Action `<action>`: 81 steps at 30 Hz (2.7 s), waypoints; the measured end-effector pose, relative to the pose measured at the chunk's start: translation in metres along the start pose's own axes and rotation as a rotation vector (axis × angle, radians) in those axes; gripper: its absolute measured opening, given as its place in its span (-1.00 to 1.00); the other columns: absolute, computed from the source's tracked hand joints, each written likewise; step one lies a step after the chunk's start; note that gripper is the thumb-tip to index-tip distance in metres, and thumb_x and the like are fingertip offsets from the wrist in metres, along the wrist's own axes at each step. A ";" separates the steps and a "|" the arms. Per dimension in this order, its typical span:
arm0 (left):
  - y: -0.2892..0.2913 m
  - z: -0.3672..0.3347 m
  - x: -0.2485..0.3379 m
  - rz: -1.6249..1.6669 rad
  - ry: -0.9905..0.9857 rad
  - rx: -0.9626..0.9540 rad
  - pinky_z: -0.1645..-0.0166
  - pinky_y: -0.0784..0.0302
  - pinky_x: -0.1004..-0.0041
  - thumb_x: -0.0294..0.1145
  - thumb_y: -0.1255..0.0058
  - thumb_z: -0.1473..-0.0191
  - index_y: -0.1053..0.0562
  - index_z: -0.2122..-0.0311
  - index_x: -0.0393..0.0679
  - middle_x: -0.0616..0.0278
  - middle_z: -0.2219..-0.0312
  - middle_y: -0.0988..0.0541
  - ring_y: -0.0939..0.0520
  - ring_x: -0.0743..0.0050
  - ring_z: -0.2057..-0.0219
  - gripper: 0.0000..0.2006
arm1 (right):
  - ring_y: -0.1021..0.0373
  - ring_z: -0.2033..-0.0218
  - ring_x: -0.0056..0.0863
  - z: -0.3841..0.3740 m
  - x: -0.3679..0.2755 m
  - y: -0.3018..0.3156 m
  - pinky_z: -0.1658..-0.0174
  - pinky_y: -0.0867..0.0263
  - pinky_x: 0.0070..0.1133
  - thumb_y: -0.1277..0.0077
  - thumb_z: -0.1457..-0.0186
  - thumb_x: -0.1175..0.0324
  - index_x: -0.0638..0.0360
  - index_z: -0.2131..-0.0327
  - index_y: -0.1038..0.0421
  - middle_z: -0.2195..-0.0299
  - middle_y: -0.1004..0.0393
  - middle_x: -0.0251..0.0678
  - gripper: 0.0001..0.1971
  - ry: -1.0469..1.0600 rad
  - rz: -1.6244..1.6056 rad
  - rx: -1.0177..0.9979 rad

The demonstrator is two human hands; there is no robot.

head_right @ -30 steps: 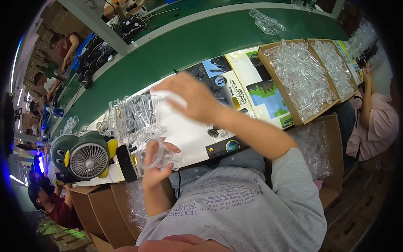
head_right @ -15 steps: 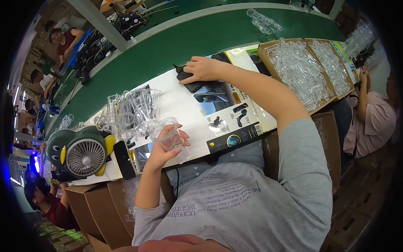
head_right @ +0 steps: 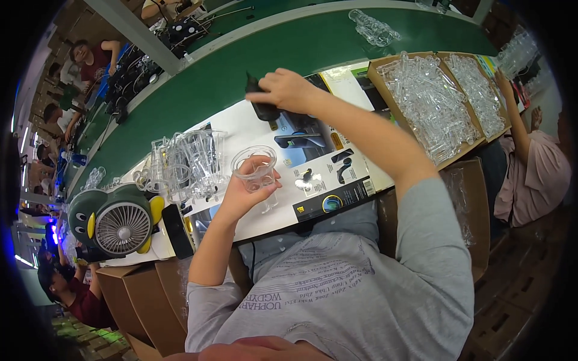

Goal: Assembling clear plastic components on an assembly line, including applying a substance from a squeeze bottle and bagging parts.

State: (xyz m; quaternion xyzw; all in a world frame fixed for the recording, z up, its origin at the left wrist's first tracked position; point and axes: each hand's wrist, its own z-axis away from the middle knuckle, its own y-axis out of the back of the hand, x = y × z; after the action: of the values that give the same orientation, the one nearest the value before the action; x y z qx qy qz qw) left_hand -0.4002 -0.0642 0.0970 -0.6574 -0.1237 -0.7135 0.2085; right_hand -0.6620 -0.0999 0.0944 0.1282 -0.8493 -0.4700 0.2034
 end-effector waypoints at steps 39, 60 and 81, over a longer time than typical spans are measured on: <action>0.016 -0.040 -0.017 -0.548 -0.398 0.626 0.18 -0.37 0.50 -0.52 -0.18 0.27 -0.37 0.22 -0.23 0.18 0.32 -0.44 -0.48 0.37 0.28 -0.60 | -0.33 0.40 -0.64 0.015 -0.073 0.076 0.33 -0.25 -0.71 -0.01 0.18 0.35 0.21 0.26 -0.33 0.39 -0.37 -0.33 -0.68 -1.002 -1.736 0.662; 0.018 -0.041 -0.016 -0.683 -0.525 0.647 0.22 -0.40 0.50 -0.57 -0.16 0.26 -0.38 0.22 -0.24 0.13 0.33 -0.44 -0.50 0.33 0.31 -0.62 | -0.35 0.41 -0.61 0.015 -0.072 0.071 0.33 -0.27 -0.69 0.02 0.15 0.36 0.24 0.25 -0.33 0.40 -0.39 -0.30 -0.69 -0.992 -1.791 0.642; 0.019 -0.042 -0.018 -0.540 -0.453 0.597 0.13 -0.38 0.47 -0.54 -0.18 0.29 -0.33 0.16 -0.24 0.15 0.27 -0.41 -0.48 0.35 0.24 -0.53 | -0.33 0.36 -0.56 0.019 -0.067 0.071 0.28 -0.31 -0.65 0.05 0.16 0.40 0.31 0.20 -0.24 0.26 -0.35 -0.22 -0.63 -0.966 -1.655 0.644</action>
State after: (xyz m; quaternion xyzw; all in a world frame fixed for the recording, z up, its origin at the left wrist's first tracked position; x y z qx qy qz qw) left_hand -0.4276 -0.0970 0.0725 -0.6521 -0.5330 -0.5139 0.1628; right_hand -0.6131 -0.0206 0.1310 0.5217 -0.5716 -0.2134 -0.5963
